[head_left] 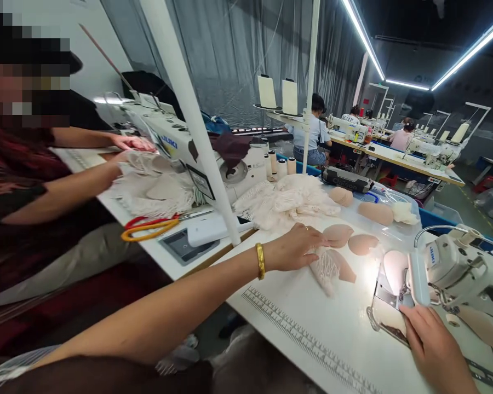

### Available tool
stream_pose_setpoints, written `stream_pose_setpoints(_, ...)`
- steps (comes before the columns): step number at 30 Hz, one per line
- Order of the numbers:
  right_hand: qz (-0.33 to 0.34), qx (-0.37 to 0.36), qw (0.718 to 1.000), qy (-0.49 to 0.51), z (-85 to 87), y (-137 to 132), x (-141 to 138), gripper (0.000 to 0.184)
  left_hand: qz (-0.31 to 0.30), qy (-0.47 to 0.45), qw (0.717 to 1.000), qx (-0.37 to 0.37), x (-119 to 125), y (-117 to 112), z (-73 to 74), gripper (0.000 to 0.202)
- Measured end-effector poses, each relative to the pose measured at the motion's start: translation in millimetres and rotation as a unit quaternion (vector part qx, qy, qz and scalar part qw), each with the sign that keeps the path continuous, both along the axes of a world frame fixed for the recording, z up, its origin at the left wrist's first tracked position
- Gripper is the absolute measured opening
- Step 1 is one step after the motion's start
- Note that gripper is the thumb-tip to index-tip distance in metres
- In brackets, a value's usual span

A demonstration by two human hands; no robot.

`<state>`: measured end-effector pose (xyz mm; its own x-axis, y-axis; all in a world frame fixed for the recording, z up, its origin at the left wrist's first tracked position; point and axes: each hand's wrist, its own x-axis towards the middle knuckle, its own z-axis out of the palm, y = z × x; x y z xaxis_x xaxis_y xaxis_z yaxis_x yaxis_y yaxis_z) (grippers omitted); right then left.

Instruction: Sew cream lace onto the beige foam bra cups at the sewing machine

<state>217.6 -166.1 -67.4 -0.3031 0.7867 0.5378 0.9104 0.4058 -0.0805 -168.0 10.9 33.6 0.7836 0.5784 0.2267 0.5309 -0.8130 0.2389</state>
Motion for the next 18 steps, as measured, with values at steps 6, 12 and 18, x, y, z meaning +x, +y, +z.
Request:
stream_pose_setpoints(6,0.051,-0.045,0.997,0.03,24.8,-9.1,-31.9,0.021,0.055,-0.032,0.997,0.034,-3.3,-6.6,-25.3,0.015)
stream_pose_setpoints(12,0.045,-0.061,0.984,0.161,57.6,-17.9,-84.4,0.033,-0.132,-0.299,0.943,-0.059,7.1,-31.6,-3.6,0.028)
stream_pose_setpoints(18,0.058,-0.047,0.954,0.289,75.5,-14.9,-140.0,0.039,-0.183,-0.345,0.862,-0.321,43.1,-66.9,-5.1,0.032)
